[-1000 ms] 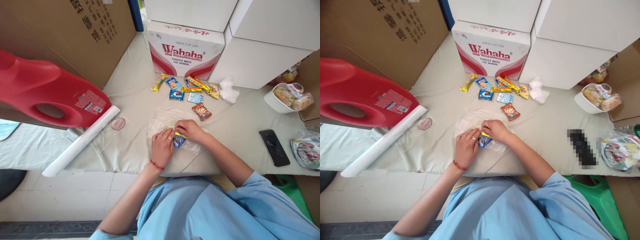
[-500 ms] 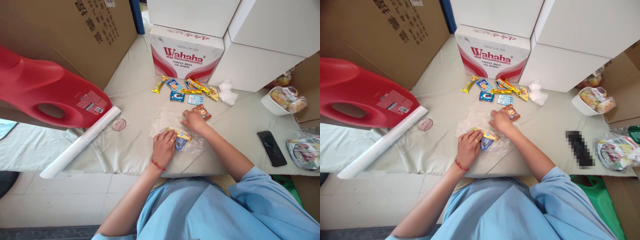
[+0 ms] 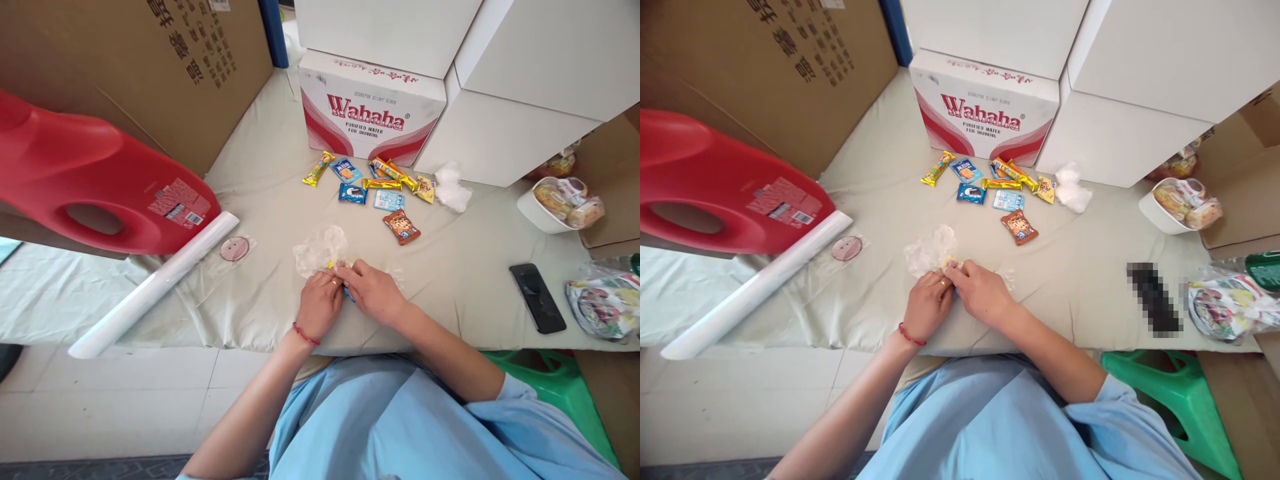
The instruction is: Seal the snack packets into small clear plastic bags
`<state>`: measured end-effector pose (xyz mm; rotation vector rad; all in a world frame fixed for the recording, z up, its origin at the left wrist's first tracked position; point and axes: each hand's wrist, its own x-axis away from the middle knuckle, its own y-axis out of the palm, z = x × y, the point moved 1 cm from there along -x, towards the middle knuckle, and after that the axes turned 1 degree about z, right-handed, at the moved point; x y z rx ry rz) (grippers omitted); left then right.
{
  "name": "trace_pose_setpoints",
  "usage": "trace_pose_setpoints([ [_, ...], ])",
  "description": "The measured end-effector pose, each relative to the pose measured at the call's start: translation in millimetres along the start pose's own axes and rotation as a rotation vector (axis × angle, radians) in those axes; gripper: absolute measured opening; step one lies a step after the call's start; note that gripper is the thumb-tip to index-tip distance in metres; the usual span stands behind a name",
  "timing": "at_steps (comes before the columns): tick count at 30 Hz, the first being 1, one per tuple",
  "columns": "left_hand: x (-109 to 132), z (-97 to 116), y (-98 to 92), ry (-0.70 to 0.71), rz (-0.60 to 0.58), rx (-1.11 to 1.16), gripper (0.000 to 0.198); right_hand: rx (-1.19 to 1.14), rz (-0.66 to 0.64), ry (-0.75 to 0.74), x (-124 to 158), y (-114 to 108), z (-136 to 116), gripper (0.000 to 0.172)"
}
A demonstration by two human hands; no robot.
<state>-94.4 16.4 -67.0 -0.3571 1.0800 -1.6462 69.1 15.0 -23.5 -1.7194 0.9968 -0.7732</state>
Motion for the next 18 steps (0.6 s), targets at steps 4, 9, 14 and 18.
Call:
trace_pose_setpoints([
  [4, 4, -14, -10.9, -0.080, -0.025, 0.311, 0.037, 0.033, 0.056, -0.035, 10, 24, -1, 0.053],
  [9, 11, -31, -20.4, -0.441, 0.209, 0.534, 0.020, 0.061, 0.012, -0.039, 10, 22, -8, 0.057],
  [14, -5, -33, -41.4, -0.661, 0.641, 0.259, 0.040, 0.103, -0.066, -0.046, 7, 14, -17, 0.046],
  [18, -30, -38, -42.6, -0.620, 0.412, 0.057, 0.065, 0.070, -0.081, -0.034, 6, 9, -19, 0.039],
])
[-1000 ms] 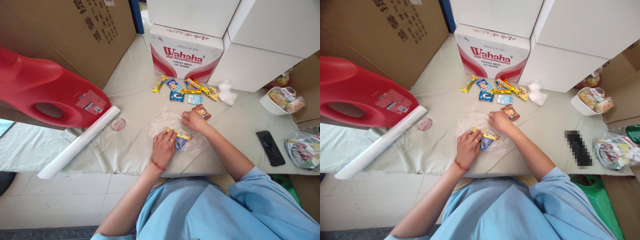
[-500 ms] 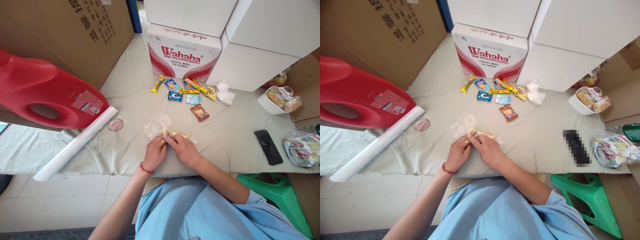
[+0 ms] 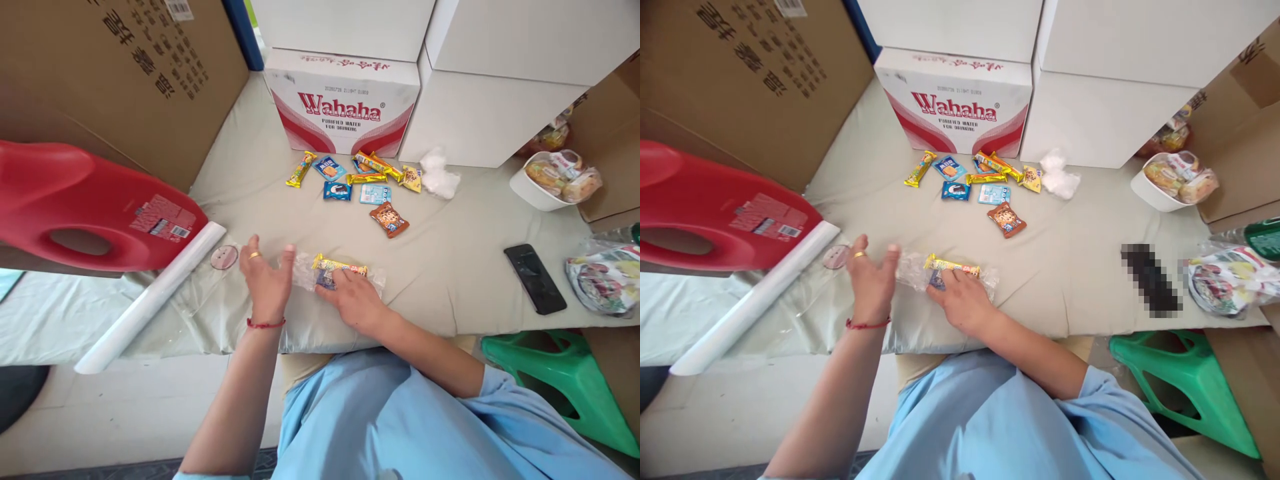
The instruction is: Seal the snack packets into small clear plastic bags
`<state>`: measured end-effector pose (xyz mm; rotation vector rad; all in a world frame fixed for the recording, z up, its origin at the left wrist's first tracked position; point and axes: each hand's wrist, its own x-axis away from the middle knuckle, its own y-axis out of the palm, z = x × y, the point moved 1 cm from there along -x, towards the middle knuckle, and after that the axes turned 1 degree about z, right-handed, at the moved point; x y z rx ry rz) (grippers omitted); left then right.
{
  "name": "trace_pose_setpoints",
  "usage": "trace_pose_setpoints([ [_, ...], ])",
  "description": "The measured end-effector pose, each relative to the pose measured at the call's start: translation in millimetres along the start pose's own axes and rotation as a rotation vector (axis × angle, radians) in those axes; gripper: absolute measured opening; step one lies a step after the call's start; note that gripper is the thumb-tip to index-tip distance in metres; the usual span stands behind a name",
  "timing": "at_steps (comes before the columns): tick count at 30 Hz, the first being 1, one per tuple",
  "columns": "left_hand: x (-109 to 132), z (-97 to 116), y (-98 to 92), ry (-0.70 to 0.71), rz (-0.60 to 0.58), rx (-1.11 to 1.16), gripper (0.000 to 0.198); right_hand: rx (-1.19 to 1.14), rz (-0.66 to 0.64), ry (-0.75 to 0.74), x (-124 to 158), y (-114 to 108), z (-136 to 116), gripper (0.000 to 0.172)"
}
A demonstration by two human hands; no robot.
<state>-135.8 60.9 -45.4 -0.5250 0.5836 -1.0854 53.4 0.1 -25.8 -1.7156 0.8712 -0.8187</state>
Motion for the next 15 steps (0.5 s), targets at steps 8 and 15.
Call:
trace_pose_setpoints([
  [8, 11, 0, -7.9, 0.072, -0.243, -0.052, 0.016, -0.357, 0.077, -0.040, 8, 13, 20, 0.041],
  [15, 62, 50, 9.9, 0.481, -0.460, 0.091, 0.020, -0.560, 0.216, -0.142, 15, 14, 26, 0.032],
])
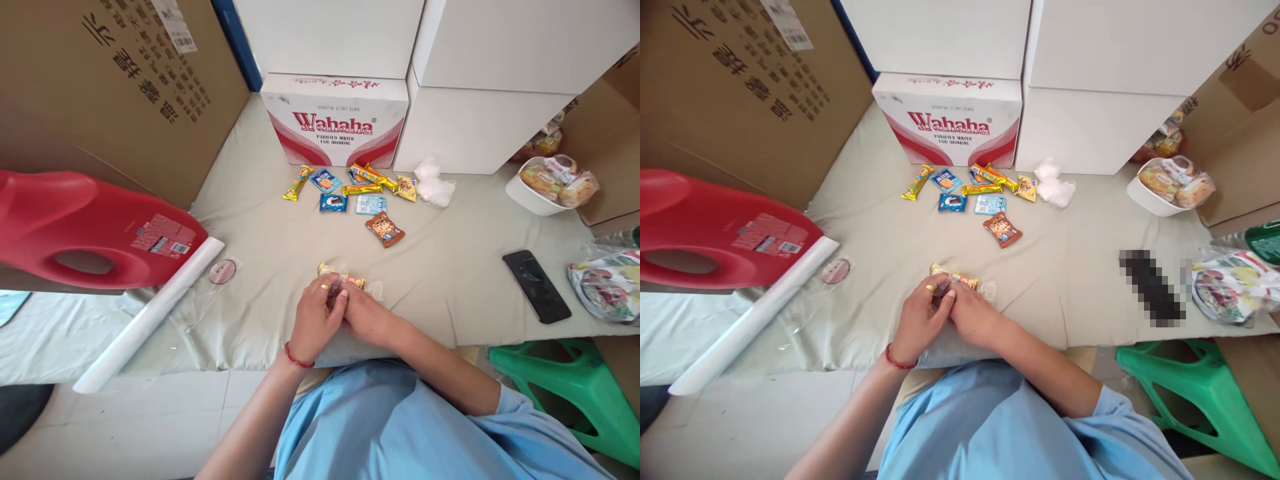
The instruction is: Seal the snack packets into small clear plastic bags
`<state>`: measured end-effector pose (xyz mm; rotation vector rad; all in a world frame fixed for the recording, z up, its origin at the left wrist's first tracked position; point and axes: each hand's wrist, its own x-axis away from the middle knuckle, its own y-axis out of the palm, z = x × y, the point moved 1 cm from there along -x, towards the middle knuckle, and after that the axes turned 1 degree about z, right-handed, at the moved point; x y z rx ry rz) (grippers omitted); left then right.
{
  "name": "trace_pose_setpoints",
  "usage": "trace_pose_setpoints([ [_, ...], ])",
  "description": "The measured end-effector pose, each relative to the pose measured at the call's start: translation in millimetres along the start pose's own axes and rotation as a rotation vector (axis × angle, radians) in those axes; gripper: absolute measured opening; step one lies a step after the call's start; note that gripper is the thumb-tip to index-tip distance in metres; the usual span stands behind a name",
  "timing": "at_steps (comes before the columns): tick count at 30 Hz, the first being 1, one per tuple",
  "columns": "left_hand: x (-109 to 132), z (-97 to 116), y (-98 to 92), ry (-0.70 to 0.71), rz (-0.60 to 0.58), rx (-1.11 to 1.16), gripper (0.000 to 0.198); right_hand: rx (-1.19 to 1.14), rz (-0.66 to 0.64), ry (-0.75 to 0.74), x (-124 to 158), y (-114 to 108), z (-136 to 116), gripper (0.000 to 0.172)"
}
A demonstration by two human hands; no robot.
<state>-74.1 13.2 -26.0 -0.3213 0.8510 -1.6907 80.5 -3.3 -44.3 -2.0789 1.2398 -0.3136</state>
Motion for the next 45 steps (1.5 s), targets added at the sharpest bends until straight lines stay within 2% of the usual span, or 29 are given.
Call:
trace_pose_setpoints([
  [2, 4, -5, 10.6, 0.057, -0.035, -0.071, 0.027, -0.066, -0.035, -0.070, 11, -16, 1, 0.027],
  [4, 12, -15, 17.0, 0.105, -0.044, -0.150, 0.032, -0.111, -0.015, -0.056, 28, -36, 9, 0.027],
  [7, 23, -26, 21.9, 0.175, -0.054, -0.250, 0.044, 0.010, 0.193, 0.112, 56, -57, 29, 0.043],
  [8, 26, -28, 22.8, 0.192, -0.062, -0.270, 0.049, 0.096, 0.251, 0.155, 64, -60, 35, 0.050],
  [10, 30, -28, 23.9, 0.206, -0.076, -0.291, 0.056, 0.235, 0.276, 0.180, 74, -60, 45, 0.063],
  [14, 30, -26, 23.4, 0.190, -0.104, -0.299, 0.068, 0.280, 0.167, 0.096, 72, -47, 50, 0.074],
  [16, 30, -25, 22.7, 0.182, -0.109, -0.301, 0.072, 0.287, 0.154, 0.047, 66, -41, 51, 0.066],
  [20, 30, -25, 23.0, 0.173, -0.110, -0.311, 0.071, 0.210, 0.154, -0.073, 59, -40, 50, 0.036],
  [23, 31, -25, 24.0, 0.180, -0.104, -0.333, 0.067, 0.111, 0.161, -0.115, 56, -51, 38, 0.030],
  [27, 32, -21, 22.3, 0.202, -0.115, -0.365, 0.066, -0.026, 0.076, 0.038, 35, -69, 15, 0.019],
  [31, 34, -13, 20.4, 0.200, -0.131, -0.359, 0.069, -0.304, 0.012, 0.307, -1, -67, 7, 0.012],
  [33, 35, -12, 22.5, 0.185, -0.128, -0.355, 0.063, -0.410, -0.005, 0.375, -14, -63, 10, 0.014],
  [36, 37, -16, 28.5, 0.151, -0.097, -0.323, 0.051, -0.402, -0.023, 0.262, -15, -69, 15, 0.028],
  [39, 37, -24, 32.6, 0.131, -0.084, -0.252, 0.046, -0.318, -0.028, 0.105, 4, -89, 25, 0.046],
  [41, 36, -28, 32.4, 0.128, -0.091, -0.216, 0.045, -0.245, 0.000, 0.106, 23, -101, 37, 0.053],
  [43, 35, -31, 30.4, 0.130, -0.102, -0.201, 0.044, -0.119, 0.040, 0.131, 39, -104, 50, 0.059],
  [45, 33, -32, 28.0, 0.132, -0.117, -0.193, 0.043, 0.015, 0.048, 0.103, 48, -97, 60, 0.067],
])
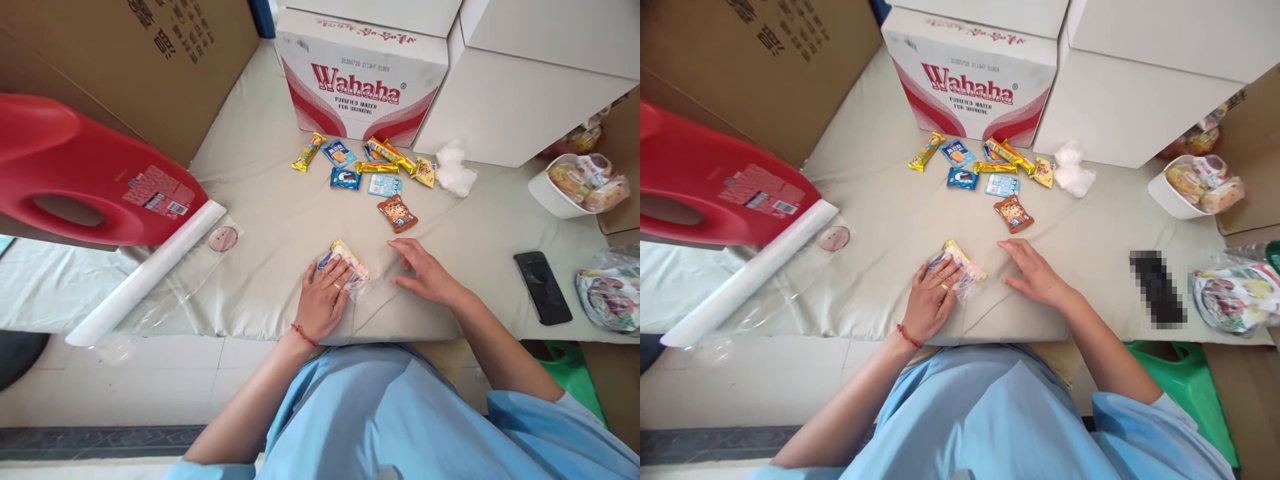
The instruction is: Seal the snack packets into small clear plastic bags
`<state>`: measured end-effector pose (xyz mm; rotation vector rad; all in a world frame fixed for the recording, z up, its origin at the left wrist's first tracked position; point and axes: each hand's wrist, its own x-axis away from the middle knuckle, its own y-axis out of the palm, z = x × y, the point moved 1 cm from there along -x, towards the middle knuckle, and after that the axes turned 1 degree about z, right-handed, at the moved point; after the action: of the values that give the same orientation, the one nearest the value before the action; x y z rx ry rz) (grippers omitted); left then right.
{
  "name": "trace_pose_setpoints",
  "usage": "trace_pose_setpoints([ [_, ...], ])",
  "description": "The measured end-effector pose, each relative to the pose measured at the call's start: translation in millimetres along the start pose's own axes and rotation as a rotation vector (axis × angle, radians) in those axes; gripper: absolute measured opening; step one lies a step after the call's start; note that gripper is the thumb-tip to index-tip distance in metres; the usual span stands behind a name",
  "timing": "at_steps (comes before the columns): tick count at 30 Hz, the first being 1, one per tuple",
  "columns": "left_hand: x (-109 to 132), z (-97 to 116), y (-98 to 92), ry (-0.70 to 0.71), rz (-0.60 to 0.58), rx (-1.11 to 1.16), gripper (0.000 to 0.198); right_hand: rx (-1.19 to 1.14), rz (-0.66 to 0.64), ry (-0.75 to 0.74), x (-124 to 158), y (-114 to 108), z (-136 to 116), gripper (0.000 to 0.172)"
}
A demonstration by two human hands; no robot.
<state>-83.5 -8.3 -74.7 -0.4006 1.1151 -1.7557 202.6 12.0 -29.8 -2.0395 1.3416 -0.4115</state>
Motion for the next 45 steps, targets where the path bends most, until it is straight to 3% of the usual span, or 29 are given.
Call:
trace_pose_setpoints([
  [2, -1, -1, -1.8, -0.008, -0.014, 0.007, 0.043, 0.071, -0.027, -0.085, -1, 14, 2, 0.071],
  [6, -3, -1, -2.7, -0.019, -0.041, 0.012, 0.043, 0.067, -0.108, -0.314, -26, 39, -13, 0.034],
  [9, -2, -1, -3.7, -0.011, -0.041, 0.012, 0.043, 0.005, -0.175, -0.381, -53, 46, -25, 0.028],
  [14, -1, 3, -6.6, 0.006, -0.032, 0.036, 0.045, -0.223, -0.245, -0.090, -81, 55, -27, 0.021],
  [18, -1, 5, -4.7, -0.100, 0.129, 0.151, 0.027, -0.434, -0.198, 0.156, -84, 72, -27, 0.018],
  [23, 4, 6, 3.0, -0.257, 0.365, 0.248, 0.013, -0.420, -0.125, 0.206, -85, 85, -36, 0.021],
  [27, 4, 4, 5.2, -0.386, 0.504, 0.290, 0.011, -0.267, -0.050, 0.221, -82, 91, -43, 0.017],
  [30, -1, 3, 3.0, -0.387, 0.484, 0.180, 0.017, -0.054, 0.093, 0.165, -77, 97, -46, 0.006],
  [32, -4, 3, 0.9, -0.394, 0.475, 0.116, 0.018, 0.033, 0.229, 0.135, -76, 99, -45, 0.021],
  [34, -6, 1, -0.1, -0.414, 0.476, 0.103, 0.016, 0.045, 0.297, 0.204, -79, 98, -41, 0.044],
  [36, -7, -2, 0.4, -0.453, 0.485, 0.085, 0.015, 0.036, 0.229, 0.319, -85, 96, -36, 0.049],
  [38, -8, -6, 1.8, -0.509, 0.502, 0.040, 0.032, 0.040, 0.100, 0.384, -92, 92, -33, 0.035],
  [41, -11, -12, 3.3, -0.528, 0.459, -0.016, 0.046, -0.003, 0.012, 0.336, -98, 89, -34, 0.019],
  [45, -12, -7, -3.3, -0.513, 0.413, 0.078, 0.030, -0.283, 0.023, 0.224, -92, 87, -36, 0.023],
])
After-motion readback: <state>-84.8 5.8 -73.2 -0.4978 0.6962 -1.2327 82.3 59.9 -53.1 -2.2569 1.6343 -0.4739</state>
